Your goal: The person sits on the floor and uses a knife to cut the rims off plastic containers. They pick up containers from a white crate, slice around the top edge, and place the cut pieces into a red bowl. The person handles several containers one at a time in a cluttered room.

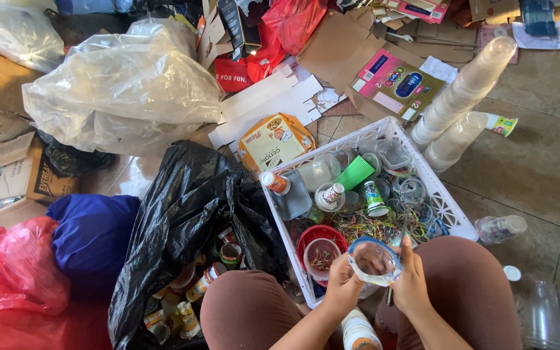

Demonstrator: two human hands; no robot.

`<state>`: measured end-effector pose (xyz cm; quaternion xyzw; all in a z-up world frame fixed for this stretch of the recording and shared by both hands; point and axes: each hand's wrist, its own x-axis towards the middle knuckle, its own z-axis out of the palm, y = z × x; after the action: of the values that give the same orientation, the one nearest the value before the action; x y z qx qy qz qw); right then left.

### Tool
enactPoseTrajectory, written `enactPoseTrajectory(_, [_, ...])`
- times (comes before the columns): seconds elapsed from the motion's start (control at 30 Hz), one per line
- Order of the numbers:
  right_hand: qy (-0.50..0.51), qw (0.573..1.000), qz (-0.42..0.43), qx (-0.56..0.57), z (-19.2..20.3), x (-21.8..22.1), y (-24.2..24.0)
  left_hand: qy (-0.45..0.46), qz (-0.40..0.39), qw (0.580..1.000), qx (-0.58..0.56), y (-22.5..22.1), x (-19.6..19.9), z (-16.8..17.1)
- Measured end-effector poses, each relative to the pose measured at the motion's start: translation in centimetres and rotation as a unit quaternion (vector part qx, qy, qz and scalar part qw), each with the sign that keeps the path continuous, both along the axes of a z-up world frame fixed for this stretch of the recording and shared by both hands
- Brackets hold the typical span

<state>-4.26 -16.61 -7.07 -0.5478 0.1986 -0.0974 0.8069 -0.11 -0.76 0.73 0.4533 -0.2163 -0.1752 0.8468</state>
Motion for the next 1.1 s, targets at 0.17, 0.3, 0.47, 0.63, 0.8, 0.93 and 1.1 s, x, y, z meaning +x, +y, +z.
enactPoseTrajectory(0.17, [0.039, 0.999, 0.033, 0.016, 3.2, -0.1, 1.9, 0.005, 0.06, 0.998, -0.007, 0.0, 0.1, -4.1])
enactPoseTrajectory(0.3, [0.027, 0.997, 0.038, 0.06, 2.6, -0.1, 2.3, -0.037, 0.108, 0.993, 0.042, 0.7, 0.4, -1.7])
enactPoseTrajectory(0.47, [0.058, 0.996, 0.072, -0.009, 3.4, 0.0, 3.2, -0.095, 0.207, 0.969, 0.095, 0.9, 0.7, -1.3])
enactPoseTrajectory(0.63, [0.068, 0.995, 0.061, 0.041, 2.9, -0.1, 3.7, -0.062, 0.198, 0.978, 0.032, 0.8, 0.5, -2.3])
enactPoseTrajectory(0.8, [0.139, 0.99, 0.018, 0.016, 2.2, 0.3, 3.0, -0.105, 0.185, 0.975, 0.064, 1.0, 0.9, -0.5])
enactPoseTrajectory(0.93, [-0.059, 0.984, 0.073, 0.154, 1.9, 0.9, 0.8, -0.175, 0.176, 0.963, 0.105, 1.5, 1.5, -0.1])
enactPoseTrajectory(1.1, [0.014, 0.985, 0.053, 0.162, 0.7, 0.7, -1.5, -0.237, 0.159, 0.941, 0.179, 2.4, 2.2, 1.4])
